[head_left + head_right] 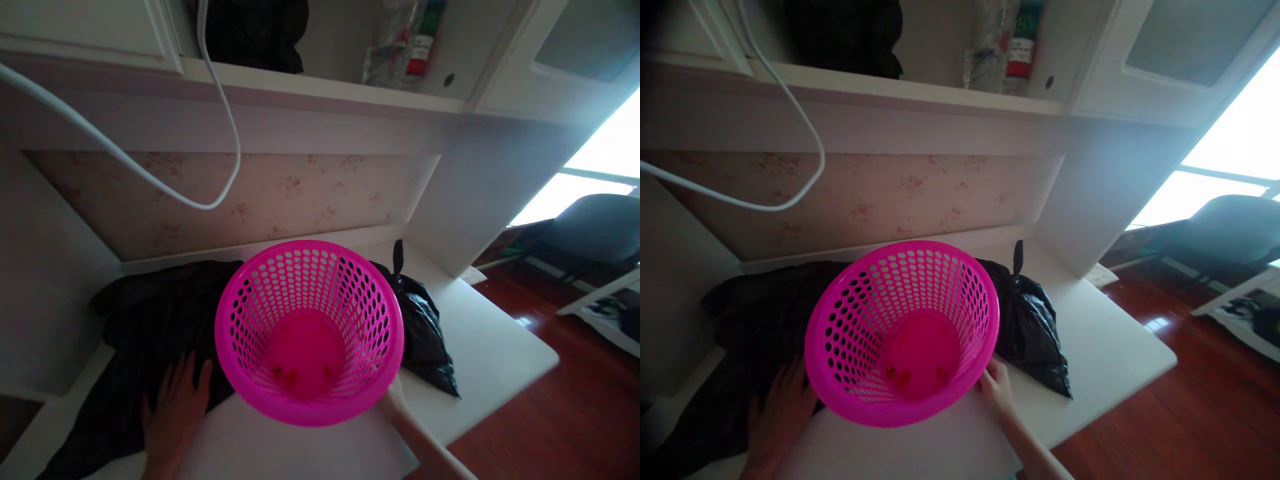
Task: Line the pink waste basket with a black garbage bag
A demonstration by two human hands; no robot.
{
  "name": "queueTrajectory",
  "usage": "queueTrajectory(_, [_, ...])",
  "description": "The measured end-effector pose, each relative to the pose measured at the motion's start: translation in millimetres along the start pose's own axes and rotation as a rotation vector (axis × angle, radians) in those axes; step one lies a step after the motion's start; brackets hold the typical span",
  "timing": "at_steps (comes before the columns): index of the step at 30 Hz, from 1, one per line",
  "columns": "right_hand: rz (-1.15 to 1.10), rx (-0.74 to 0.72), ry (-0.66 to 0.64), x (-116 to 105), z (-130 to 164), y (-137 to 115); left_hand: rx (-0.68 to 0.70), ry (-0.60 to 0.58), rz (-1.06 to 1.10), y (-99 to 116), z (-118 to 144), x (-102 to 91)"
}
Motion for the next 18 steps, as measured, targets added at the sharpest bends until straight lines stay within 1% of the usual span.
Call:
queueTrajectory(5, [-0.016,-0.010,-0.009,1.6,-2.3,-3.7,-0.002,0.035,0.056,0.1,-0.4,1.2])
queueTrajectory(10, [-0.048,-0.004,-0.013,-1.6,-0.7,-5.6,-0.029,0.024,0.059,-2.6,-2.6,2.7])
queueTrajectory(14, [-0.084,-0.027,0.019,-0.5,-1.2,-10.3,0.014,0.031,0.001,0.3,-1.7,-1.4])
queueTrajectory(16, [-0.106,-0.055,0.050,-1.5,-2.3,-14.6,-0.001,0.020,0.036,-0.5,-0.9,-1.6])
queueTrajectory(18, [-0.134,-0.098,0.086,-8.5,-3.2,-23.2,0.004,0.030,0.049,-0.7,-0.5,-0.4])
Point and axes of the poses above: each hand's wrist, its own z-axis away from the middle knuckle, its own x-axis out of the palm, y = z × x, the point moved 6 cm from there along -z, towards the middle knuckle, and after that the axes turned 2 degrees about -z, right-handed, at the moved point
